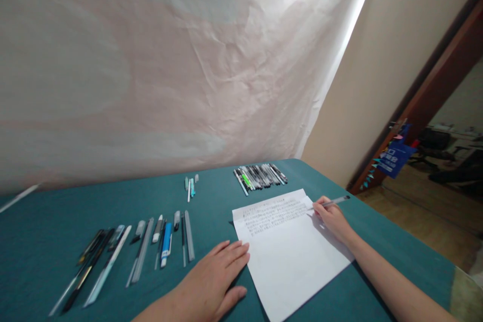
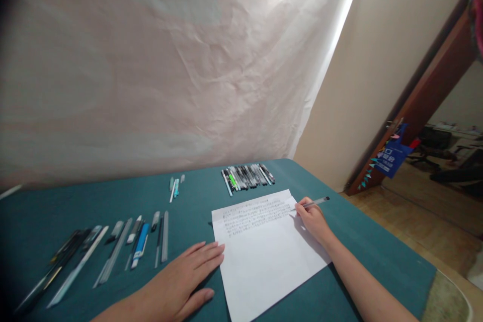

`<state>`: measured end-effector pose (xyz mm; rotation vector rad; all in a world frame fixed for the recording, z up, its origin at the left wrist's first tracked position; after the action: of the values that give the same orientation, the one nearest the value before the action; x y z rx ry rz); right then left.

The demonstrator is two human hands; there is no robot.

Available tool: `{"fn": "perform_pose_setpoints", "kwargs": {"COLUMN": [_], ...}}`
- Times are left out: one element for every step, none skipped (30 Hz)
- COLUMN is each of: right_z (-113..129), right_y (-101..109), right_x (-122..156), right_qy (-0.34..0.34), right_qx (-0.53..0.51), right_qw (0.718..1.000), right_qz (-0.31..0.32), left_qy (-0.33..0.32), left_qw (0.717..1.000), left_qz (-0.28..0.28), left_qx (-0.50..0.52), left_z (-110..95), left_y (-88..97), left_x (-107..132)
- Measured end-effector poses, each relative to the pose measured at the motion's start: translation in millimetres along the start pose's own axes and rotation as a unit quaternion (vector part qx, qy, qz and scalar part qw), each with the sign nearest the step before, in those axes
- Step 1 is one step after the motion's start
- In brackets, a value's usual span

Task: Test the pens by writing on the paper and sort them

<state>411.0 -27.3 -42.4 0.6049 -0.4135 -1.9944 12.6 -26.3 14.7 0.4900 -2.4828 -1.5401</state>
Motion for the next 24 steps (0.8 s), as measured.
{"fn": "perform_pose_setpoints", "kwargs": {"right_z": [1,4,9,15,22,32,43,55,69,83,98,113,128,141,153,164,173,180,186,190,193,196,198,199], "right_y": [0,-1,-2,-4,-7,-11,-17,-25,-34,-45,-59,-73,-89,-107,-125,-144,-163,-182,-200,-218,-235,-250,-265,-277], "right_x": [1,1,2,2,3,3,4,5,5,6,5,4,2,-2,-7,-14,-23,-32,-42,-52,-61,-70,-78,-85], "right_qy": [-0.002,-0.001,0.004,0.015,0.030,0.048,0.066,0.083,0.098,0.114,0.132,0.156,0.179,0.203,0.226,0.258,0.273,0.285,0.314,0.323,0.328,0.332,0.332,0.330], "right_qx": [-0.006,-0.007,-0.005,-0.003,-0.005,-0.010,-0.019,-0.029,-0.038,-0.042,-0.041,-0.036,-0.024,-0.003,0.014,0.026,0.027,0.029,0.044,0.050,0.054,0.060,0.066,0.071], "right_qw": [1.000,1.000,1.000,1.000,0.999,0.998,0.997,0.994,0.991,0.986,0.978,0.969,0.959,0.946,0.937,0.928,0.924,0.918,0.903,0.899,0.897,0.895,0.895,0.897], "right_qz": [0.002,0.003,0.006,0.010,0.017,0.027,0.039,0.059,0.086,0.116,0.158,0.188,0.216,0.253,0.265,0.268,0.267,0.274,0.289,0.291,0.292,0.292,0.290,0.286], "left_qy": [-0.001,-0.003,-0.003,-0.004,-0.003,-0.002,-0.002,0.000,0.002,0.004,0.005,0.006,0.006,0.006,0.006,0.005,0.005,0.004,0.005,0.006,0.008,0.010,0.012,0.014], "left_qw": [1.000,1.000,1.000,1.000,1.000,1.000,1.000,1.000,1.000,1.000,0.999,0.999,0.998,0.998,0.997,0.997,0.997,0.996,0.996,0.995,0.994,0.993,0.991,0.989], "left_qz": [-0.003,-0.005,-0.006,-0.005,-0.003,-0.004,-0.005,-0.009,-0.015,-0.022,-0.032,-0.043,-0.053,-0.061,-0.067,-0.072,-0.075,-0.078,-0.080,-0.083,-0.086,-0.089,-0.092,-0.097], "left_qx": [0.002,0.004,0.004,0.004,0.003,0.002,0.001,0.000,-0.002,-0.005,-0.007,-0.011,-0.015,-0.018,-0.022,-0.025,-0.030,-0.036,-0.044,-0.054,-0.067,-0.081,-0.097,-0.115], "left_z": [0,0,0,-1,-2,-3,-4,-5,-6,-8,-9,-10,-11,-11,-11,-10,-9,-7,-5,-2,2,5,9,13], "left_y": [0.0,0.1,0.4,1.0,1.8,2.8,3.9,5.0,6.0,6.7,7.2,7.3,7.1,6.6,6.0,5.1,4.2,3.3,2.2,1.0,-0.3,-1.9,-3.6,-5.6], "left_x": [1,2,3,4,6,7,8,10,11,12,13,13,13,13,13,13,13,12,12,12,12,12,11,11]}}
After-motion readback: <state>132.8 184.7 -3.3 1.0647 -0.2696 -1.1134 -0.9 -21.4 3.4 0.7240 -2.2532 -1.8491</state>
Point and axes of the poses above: each hand's wrist, its own x-axis away from the middle knuckle, its own y-axis out of the back of the hand, z = x × y, the point moved 1 cm from there along -x, towards the middle knuckle, and after that the axes turned 5 degrees about z, right-handed, at the moved point
